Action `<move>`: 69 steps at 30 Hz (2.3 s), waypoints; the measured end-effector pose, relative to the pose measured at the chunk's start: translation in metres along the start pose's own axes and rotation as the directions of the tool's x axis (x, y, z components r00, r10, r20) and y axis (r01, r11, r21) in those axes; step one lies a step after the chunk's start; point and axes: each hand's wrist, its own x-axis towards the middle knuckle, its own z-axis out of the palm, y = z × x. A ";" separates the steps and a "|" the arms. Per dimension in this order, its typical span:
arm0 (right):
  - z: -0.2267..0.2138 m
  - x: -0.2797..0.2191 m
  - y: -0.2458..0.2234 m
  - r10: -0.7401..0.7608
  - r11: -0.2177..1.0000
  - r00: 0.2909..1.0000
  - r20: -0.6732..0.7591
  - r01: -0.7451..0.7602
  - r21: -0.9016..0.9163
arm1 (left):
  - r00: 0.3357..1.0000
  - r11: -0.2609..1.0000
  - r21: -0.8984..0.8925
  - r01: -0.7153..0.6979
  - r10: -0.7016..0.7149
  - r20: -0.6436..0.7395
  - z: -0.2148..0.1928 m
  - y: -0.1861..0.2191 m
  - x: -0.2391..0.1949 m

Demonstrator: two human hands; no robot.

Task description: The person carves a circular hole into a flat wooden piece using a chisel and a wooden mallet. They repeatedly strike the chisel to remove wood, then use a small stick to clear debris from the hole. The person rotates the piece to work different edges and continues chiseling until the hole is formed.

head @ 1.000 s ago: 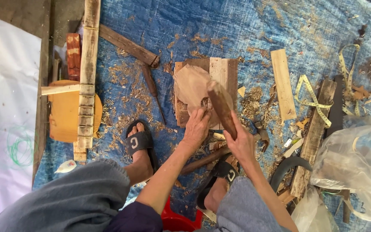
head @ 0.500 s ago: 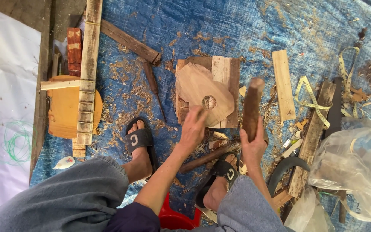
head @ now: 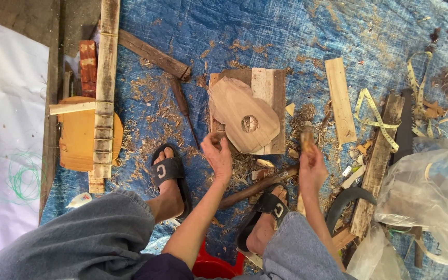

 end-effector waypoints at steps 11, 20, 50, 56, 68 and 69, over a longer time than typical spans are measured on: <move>0.056 0.077 -0.044 -0.040 0.930 0.850 0.526 -0.161 0.331 | 0.757 0.766 -0.215 0.606 -0.473 0.450 -0.012 0.072 0.022; -0.012 0.063 -0.102 -0.064 0.722 0.643 0.763 -0.498 0.480 | 0.654 0.745 -0.370 0.555 -0.116 0.748 -0.019 0.068 0.035; 0.016 0.078 -0.043 -0.006 0.928 0.795 0.607 -0.222 0.300 | 0.619 0.959 -0.240 -0.154 0.283 0.733 0.012 0.051 0.056; -0.016 0.070 -0.090 -0.054 0.697 0.712 0.700 -0.475 0.536 | 0.412 0.690 -0.136 0.711 -0.251 0.876 -0.004 0.083 0.056; 0.033 0.025 -0.010 0.010 0.476 0.685 0.728 -0.644 0.599 | 0.435 0.505 -0.248 0.827 -0.293 0.852 0.022 0.014 0.055; 0.030 0.023 -0.016 0.009 0.476 0.684 0.729 -0.644 0.599 | 0.436 0.505 -0.249 0.826 -0.294 0.851 0.024 0.013 0.055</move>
